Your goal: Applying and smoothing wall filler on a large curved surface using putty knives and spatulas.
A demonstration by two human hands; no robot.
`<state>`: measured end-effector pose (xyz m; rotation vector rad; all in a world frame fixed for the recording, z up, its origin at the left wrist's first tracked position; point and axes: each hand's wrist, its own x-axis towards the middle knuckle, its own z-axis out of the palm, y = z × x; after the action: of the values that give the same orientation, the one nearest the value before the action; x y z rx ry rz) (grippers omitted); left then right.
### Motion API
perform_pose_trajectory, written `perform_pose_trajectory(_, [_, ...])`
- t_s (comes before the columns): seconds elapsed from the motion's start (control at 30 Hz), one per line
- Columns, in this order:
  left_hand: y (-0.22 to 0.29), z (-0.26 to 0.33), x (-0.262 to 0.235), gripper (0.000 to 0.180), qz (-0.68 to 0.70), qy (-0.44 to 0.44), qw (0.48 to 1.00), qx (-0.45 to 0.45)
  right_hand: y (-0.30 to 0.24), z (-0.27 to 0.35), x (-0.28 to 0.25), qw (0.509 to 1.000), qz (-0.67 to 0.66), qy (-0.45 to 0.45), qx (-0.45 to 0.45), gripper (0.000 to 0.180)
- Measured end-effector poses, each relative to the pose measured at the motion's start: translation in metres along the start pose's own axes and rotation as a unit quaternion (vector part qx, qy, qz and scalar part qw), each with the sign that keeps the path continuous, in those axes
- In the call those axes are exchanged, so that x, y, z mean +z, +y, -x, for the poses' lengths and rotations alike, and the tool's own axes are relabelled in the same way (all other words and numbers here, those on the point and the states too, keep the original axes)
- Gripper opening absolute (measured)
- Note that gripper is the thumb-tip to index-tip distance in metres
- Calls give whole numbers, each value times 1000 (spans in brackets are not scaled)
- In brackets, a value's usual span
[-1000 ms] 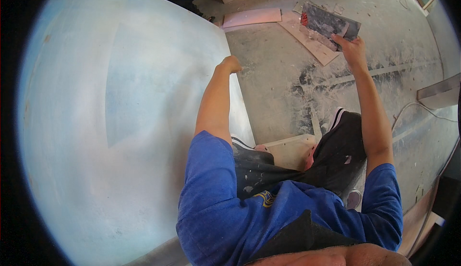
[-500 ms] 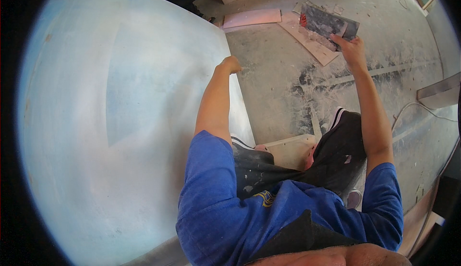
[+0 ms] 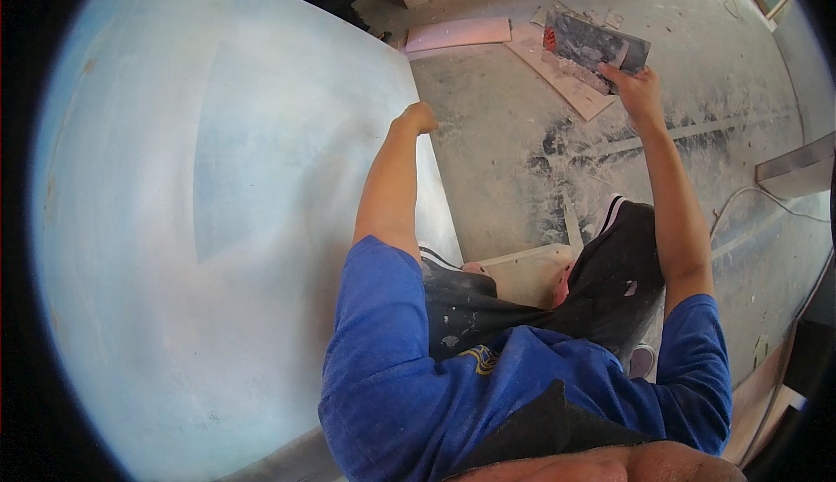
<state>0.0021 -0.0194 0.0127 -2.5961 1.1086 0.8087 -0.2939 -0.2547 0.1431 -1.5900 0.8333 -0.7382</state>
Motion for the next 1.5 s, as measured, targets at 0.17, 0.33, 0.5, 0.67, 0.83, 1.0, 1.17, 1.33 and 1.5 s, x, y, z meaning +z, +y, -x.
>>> perform_pose_trajectory(0.17, [-3, 5, -3, 26, -11, 14, 1000, 9, -3, 1, 2, 999, -28, -15, -3, 20])
perform_pose_trajectory(0.33, [4, 8, -7, 27, -13, -10, 1000, 10, -6, 3, -1, 1000, 7, -9, 12, 21])
perform_pose_trajectory(0.5, [-1, 4, -4, 28, 4, -4, 1000, 0, -5, 2, 2, 1000, -8, -8, -2, 20])
perform_pose_trajectory(0.67, [1, 0, -2, 31, -2, -4, 1000, -6, 0, 0, 1, 1000, -13, -11, -3, 20])
perform_pose_trajectory(0.83, [-6, -5, 2, 33, -17, 9, 1000, -1, 2, -4, 1, 1000, -7, -18, -11, 20])
perform_pose_trajectory(1.0, [-4, -5, 2, 33, 10, 14, 1000, -9, 2, -3, 1, 1000, -5, -18, -5, 20])
perform_pose_trajectory(1.17, [6, 4, -4, 30, 28, 7, 999, -21, 0, -1, 0, 1000, -6, -17, -21, 20])
perform_pose_trajectory(1.33, [-1, -1, -2, 26, 15, 3, 1000, -18, 3, -3, 1, 999, -16, -19, -21, 20])
perform_pose_trajectory(1.5, [1, -1, -4, 27, -6, 7, 1000, -2, -1, -2, 1, 1000, 9, -11, -8, 20])
